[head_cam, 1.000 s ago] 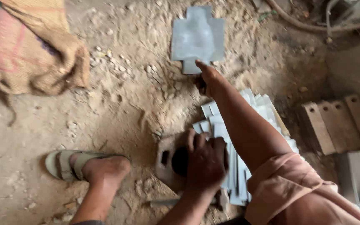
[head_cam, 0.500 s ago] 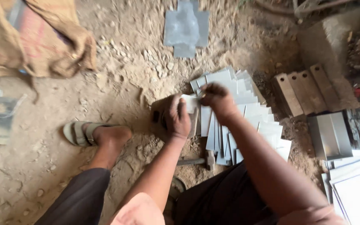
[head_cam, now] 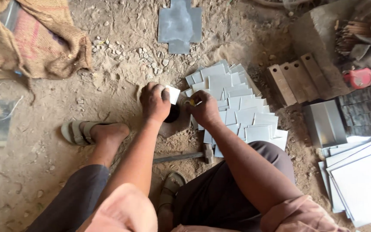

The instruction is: The person sits on the ground and uses a small abrasive block to smooth the edges of rectangular metal sheets. After smoothing, the person stacks the sheets into a pile.

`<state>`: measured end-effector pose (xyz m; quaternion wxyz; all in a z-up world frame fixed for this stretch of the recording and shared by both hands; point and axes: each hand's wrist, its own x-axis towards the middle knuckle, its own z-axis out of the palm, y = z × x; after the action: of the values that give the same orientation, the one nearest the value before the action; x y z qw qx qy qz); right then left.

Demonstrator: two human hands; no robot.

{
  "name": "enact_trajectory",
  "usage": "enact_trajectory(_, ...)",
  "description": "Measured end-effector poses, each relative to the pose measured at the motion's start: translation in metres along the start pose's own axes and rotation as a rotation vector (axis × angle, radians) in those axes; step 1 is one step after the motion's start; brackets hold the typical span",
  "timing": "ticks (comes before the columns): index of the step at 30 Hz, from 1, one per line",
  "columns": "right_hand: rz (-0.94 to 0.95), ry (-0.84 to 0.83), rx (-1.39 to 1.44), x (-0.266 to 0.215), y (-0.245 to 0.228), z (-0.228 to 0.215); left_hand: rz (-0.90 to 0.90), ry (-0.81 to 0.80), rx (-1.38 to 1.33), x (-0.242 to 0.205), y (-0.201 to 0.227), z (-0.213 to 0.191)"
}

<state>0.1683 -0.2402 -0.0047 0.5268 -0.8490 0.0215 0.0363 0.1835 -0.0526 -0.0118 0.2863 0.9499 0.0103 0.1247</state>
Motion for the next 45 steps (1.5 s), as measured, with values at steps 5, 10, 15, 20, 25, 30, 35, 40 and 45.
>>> enact_trajectory(5,0.312,-0.21,0.347,-0.01,-0.007,-0.008,-0.233,-0.032,-0.254,-0.031,0.005,-0.03)
enact_trajectory(10,-0.012,-0.142,0.499,-0.03,-0.003,0.016,-0.284,-0.06,-0.41,-0.069,0.027,-0.052)
enact_trajectory(15,0.122,-0.128,0.623,-0.052,-0.011,-0.038,-0.447,-0.326,-0.9,-0.082,0.077,-0.061)
enact_trajectory(20,-0.033,0.359,0.524,-0.048,0.073,-0.18,-0.116,-0.373,-0.422,-0.068,0.081,-0.041)
enact_trajectory(25,0.449,0.71,0.302,-0.013,0.187,-0.251,0.21,-0.294,0.387,-0.043,0.042,-0.008)
enact_trajectory(30,0.578,0.752,0.963,-0.001,0.185,-0.264,0.255,-0.272,0.403,-0.052,0.029,0.012)
enact_trajectory(35,0.546,0.688,0.457,-0.022,0.19,-0.257,0.223,-0.256,0.353,-0.053,0.04,0.005)
enact_trajectory(40,0.597,0.53,-0.053,-0.139,0.283,-0.254,0.21,-0.275,0.357,-0.056,0.043,0.003)
enact_trajectory(45,0.728,0.298,-0.381,-0.214,0.282,-0.202,0.252,-0.241,0.288,-0.058,0.047,-0.001)
